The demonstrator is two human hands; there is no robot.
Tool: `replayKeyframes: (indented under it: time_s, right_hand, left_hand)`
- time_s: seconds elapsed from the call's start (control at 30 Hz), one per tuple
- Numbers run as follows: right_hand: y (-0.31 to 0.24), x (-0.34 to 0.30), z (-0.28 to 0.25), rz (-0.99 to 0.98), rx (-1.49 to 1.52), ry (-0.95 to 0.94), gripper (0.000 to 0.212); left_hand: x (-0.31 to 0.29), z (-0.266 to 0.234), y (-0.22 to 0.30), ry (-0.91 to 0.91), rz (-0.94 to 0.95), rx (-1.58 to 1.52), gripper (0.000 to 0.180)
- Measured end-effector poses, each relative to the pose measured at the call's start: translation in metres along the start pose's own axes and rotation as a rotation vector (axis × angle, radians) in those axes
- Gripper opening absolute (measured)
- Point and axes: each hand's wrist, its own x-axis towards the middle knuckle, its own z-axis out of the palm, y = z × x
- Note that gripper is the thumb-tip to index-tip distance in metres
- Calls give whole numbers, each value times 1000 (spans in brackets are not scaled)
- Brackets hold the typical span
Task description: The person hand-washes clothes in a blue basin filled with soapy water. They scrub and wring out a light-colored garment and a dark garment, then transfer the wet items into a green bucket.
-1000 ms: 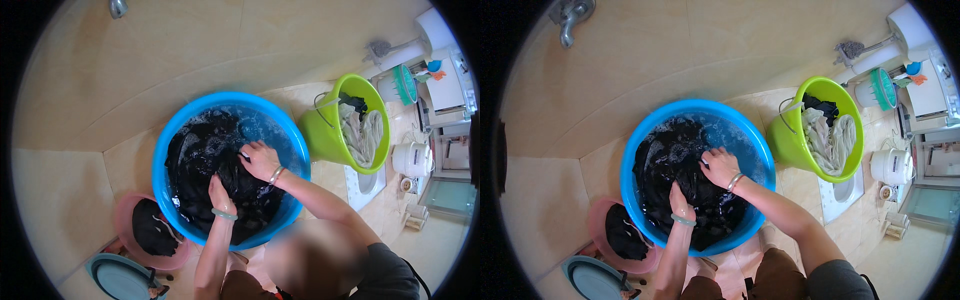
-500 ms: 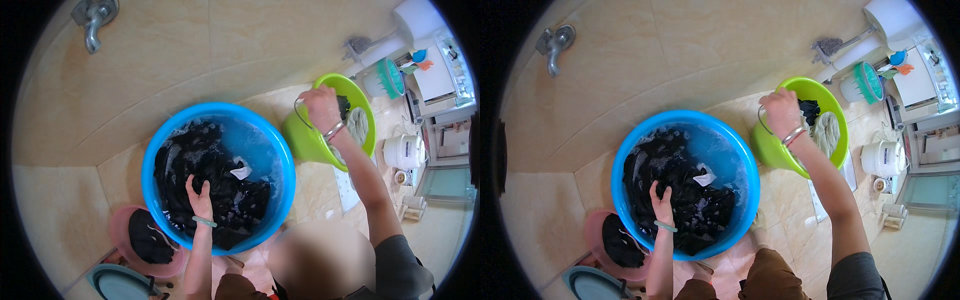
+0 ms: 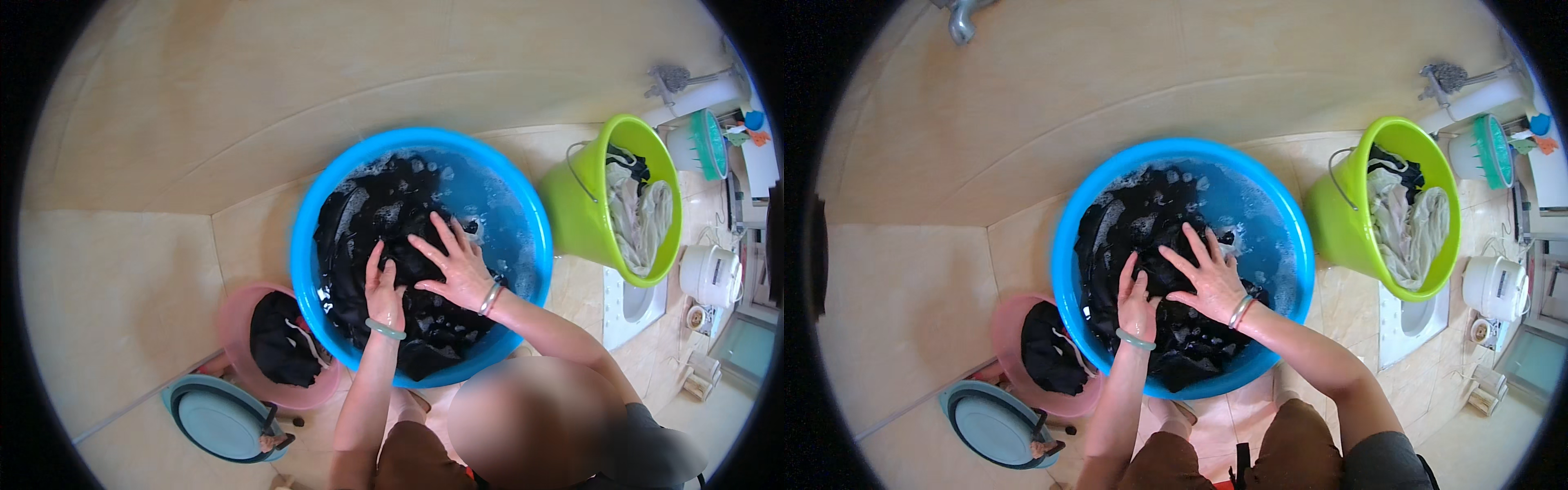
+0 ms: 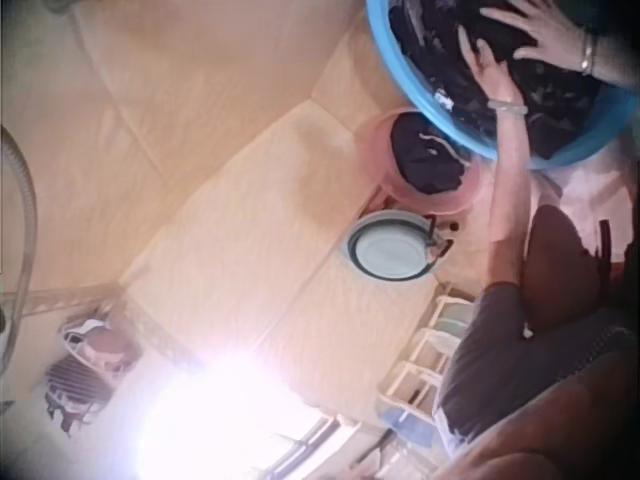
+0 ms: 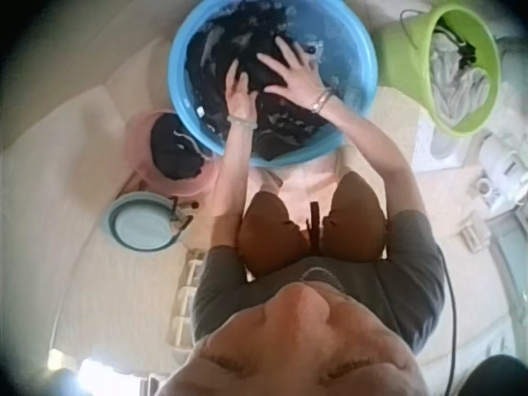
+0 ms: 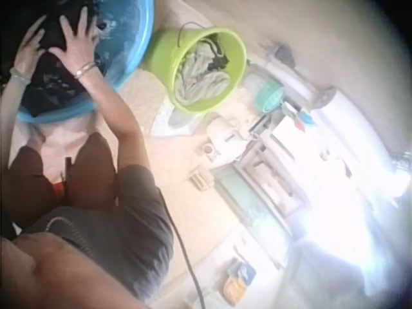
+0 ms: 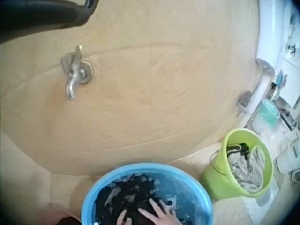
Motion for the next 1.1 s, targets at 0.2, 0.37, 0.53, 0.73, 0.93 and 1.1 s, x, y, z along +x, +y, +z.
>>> replayKeyframes:
  time_s: [0.2, 0.37, 0.53, 0.73, 0.93, 1.1]
  right_hand:
    - [40, 36, 64, 116, -223, 43, 64]
    - [36, 51, 56, 365, 126, 224, 53]
    - [-35, 5, -15, -64, 510, 262, 50]
    - [-88, -45, -25, -462, 289, 120, 27]
    - [-97, -27, -6, -437, 231, 327, 29]
    - [-88, 2, -7, -454, 260, 395, 26]
  left_hand:
    - [9, -8, -10, 68, -124, 109, 42]
    - [26, -8, -25, -42, -224, -35, 56]
    - [33, 3, 6, -237, -351, -458, 67]
    - [34, -16, 8, -426, -543, -541, 50]
    - [23, -20, -2, -578, -552, -662, 47]
    - [21, -14, -11, -352, -347, -539, 42]
